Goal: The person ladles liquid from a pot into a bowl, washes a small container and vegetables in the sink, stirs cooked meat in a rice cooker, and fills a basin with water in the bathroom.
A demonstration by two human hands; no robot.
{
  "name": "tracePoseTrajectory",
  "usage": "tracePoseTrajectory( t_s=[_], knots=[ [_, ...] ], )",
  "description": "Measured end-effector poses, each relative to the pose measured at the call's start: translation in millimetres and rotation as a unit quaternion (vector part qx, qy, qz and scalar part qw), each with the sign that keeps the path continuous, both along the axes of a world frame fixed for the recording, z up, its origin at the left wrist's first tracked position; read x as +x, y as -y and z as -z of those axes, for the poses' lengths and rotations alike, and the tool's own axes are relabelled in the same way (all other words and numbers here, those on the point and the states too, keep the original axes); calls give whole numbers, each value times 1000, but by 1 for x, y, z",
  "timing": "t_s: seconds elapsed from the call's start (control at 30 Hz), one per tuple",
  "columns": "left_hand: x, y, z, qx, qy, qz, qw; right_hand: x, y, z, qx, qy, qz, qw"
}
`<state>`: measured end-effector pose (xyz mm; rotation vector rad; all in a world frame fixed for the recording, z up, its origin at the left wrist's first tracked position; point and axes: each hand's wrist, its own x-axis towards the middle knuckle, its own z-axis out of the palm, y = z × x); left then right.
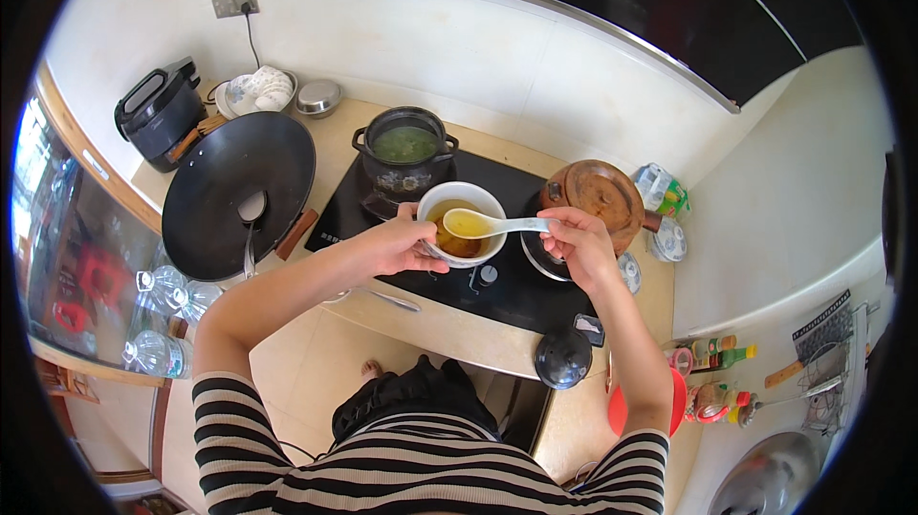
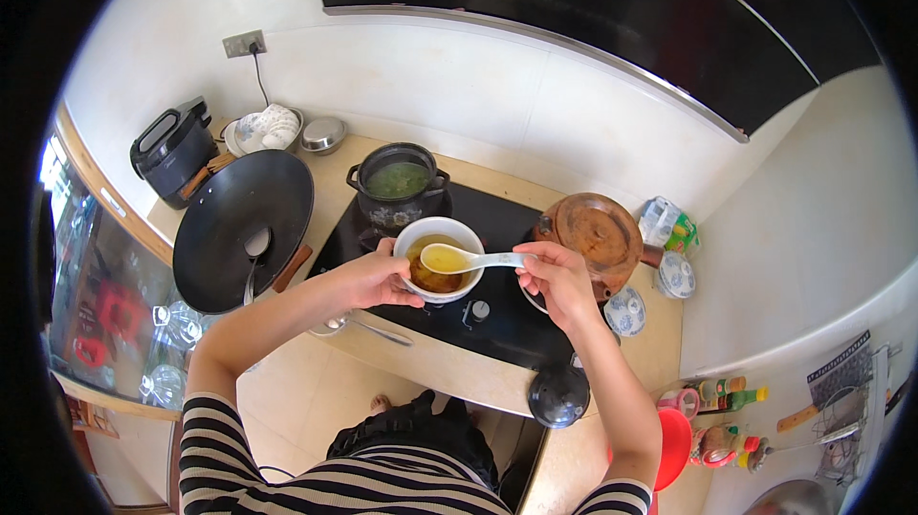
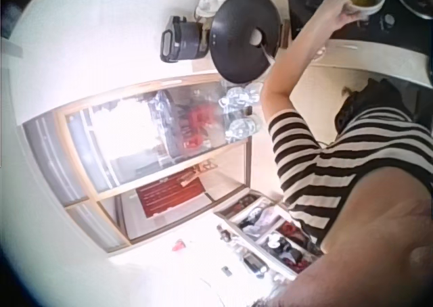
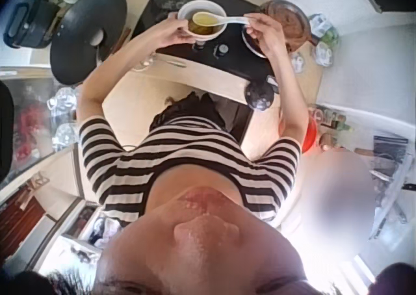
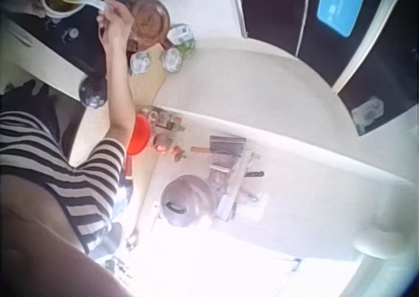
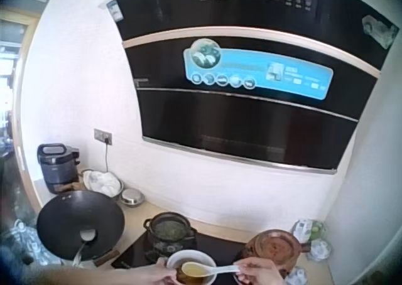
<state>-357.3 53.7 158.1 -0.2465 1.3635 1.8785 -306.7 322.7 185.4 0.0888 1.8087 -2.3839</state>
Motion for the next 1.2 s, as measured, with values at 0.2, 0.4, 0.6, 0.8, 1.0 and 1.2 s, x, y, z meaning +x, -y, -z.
tracePoseTrajectory(
  t_s=[0.2, 0.4, 0.6, 0.8, 1.0, 1.2],
  knots=[
    [-23, 42, 4, 2, -7, -62, 998, -41, 43, -8, 24, 5, -8, 1000],
    [-38, 64, 4, 21, -4, -100, 995, -78, 68, -7, 19, -9, -8, 1000],
    [-51, 81, 1, 35, -4, -125, 992, -111, 84, -21, 3, -30, 5, 1000],
    [-60, 97, 11, 32, -9, -121, 992, -150, 93, -23, 16, -27, 36, 999],
    [-53, 110, 20, 32, 9, -105, 994, -191, 112, 23, 87, -18, 92, 992],
    [-41, 116, 22, 39, 23, -81, 996, -201, 130, 56, 259, -107, 147, 949]
  ],
)
